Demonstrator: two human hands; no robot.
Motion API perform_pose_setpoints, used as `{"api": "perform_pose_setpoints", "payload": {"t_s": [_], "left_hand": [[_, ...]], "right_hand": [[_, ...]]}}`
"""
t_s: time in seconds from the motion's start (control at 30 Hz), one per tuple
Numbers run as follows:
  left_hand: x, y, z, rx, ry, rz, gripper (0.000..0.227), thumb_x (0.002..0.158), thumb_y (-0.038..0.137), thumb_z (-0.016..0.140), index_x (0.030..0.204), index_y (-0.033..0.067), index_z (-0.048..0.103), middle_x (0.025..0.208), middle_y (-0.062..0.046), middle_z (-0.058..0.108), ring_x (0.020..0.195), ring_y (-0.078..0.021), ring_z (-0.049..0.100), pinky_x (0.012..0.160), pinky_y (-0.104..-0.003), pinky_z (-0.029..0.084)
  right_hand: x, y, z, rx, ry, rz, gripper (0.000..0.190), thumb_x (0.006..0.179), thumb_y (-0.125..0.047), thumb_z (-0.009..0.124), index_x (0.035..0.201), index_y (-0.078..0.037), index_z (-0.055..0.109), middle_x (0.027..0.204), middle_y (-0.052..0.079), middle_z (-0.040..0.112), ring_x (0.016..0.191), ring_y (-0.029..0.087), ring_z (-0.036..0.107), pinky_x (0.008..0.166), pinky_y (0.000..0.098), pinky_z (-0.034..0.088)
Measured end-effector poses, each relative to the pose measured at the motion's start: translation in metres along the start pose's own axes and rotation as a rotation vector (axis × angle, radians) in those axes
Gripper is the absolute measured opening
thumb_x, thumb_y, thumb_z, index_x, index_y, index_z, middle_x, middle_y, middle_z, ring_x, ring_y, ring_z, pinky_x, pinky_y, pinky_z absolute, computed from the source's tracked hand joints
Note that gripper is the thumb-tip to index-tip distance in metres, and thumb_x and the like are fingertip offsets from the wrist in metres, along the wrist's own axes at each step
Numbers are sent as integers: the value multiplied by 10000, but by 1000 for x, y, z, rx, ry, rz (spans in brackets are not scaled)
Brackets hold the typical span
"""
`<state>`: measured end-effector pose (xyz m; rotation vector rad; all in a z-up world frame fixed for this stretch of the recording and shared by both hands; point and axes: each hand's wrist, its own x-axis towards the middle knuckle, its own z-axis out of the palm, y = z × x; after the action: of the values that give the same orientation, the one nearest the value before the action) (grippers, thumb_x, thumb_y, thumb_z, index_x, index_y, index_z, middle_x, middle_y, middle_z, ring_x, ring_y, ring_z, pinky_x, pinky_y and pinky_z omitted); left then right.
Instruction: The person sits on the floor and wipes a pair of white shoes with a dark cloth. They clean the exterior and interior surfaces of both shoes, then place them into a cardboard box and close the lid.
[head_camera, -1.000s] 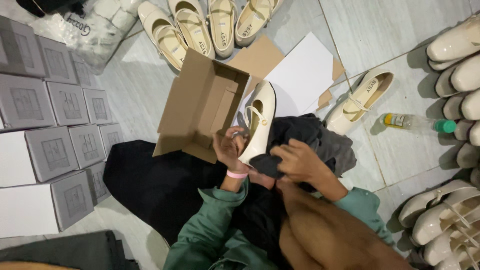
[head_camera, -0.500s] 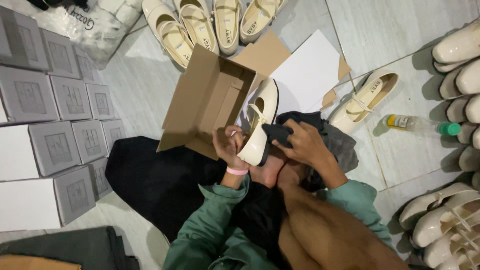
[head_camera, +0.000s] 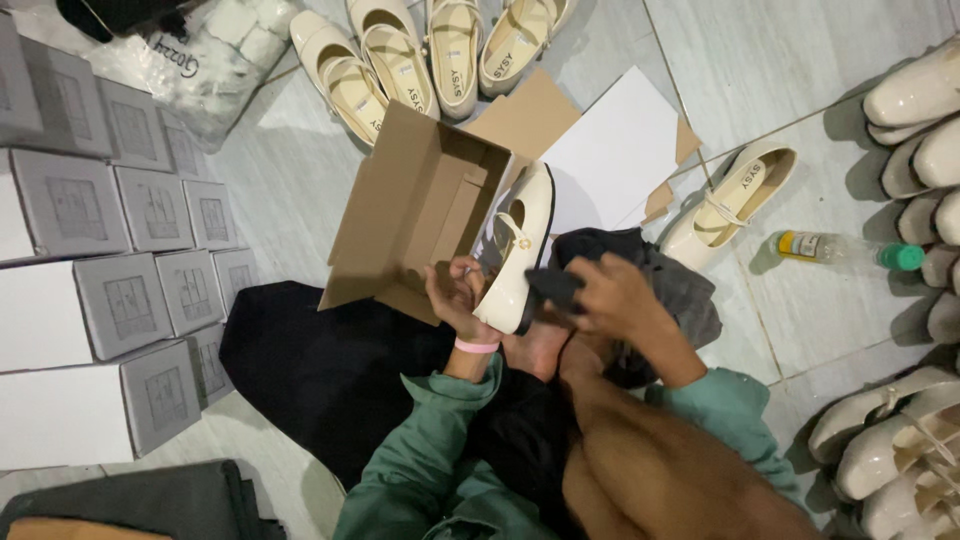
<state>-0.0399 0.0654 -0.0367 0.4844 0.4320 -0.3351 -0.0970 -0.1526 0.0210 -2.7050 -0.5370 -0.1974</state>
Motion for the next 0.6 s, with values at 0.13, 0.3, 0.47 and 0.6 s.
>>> {"api": "perform_pose_setpoints", "payload": {"t_s": [0.13, 0.3, 0.47, 0.6], "left_hand": [[4, 0, -2, 69, -73, 77, 649, 1082, 615, 381, 920, 32, 616, 472, 19, 277, 424, -104, 230, 499, -255, 279], [-1, -1, -8, 0, -88, 3, 641, 1034, 626, 375, 898, 48, 617, 441, 0, 288, 409, -131, 236, 488, -268, 306], [1, 3, -9, 106, -146, 67, 672, 1069, 634, 377, 882, 34, 614, 450, 2, 298, 399, -111, 216, 480, -236, 346], [4, -1, -15, 52, -125, 68, 673, 1075, 614, 357, 863, 23, 599, 443, -15, 304, 417, -133, 229, 633, -257, 432]], "right_hand": [[4, -11, 2, 169, -160, -198, 223, 507, -307, 806, 570, -126, 692, 994, 49, 664, 728, 245, 588, 685, 374, 461], [10, 1, 9, 13, -93, -91, 256, 524, -312, 822, 649, -116, 716, 1040, 60, 652, 767, 212, 601, 723, 410, 468], [4, -5, 12, 201, -15, -114, 214, 632, -310, 860, 753, -151, 785, 992, 18, 632, 689, 255, 525, 643, 381, 447], [-6, -6, 9, 270, -63, -193, 277, 433, -292, 810, 596, -113, 675, 1052, 61, 656, 735, 301, 579, 646, 396, 480]]}}
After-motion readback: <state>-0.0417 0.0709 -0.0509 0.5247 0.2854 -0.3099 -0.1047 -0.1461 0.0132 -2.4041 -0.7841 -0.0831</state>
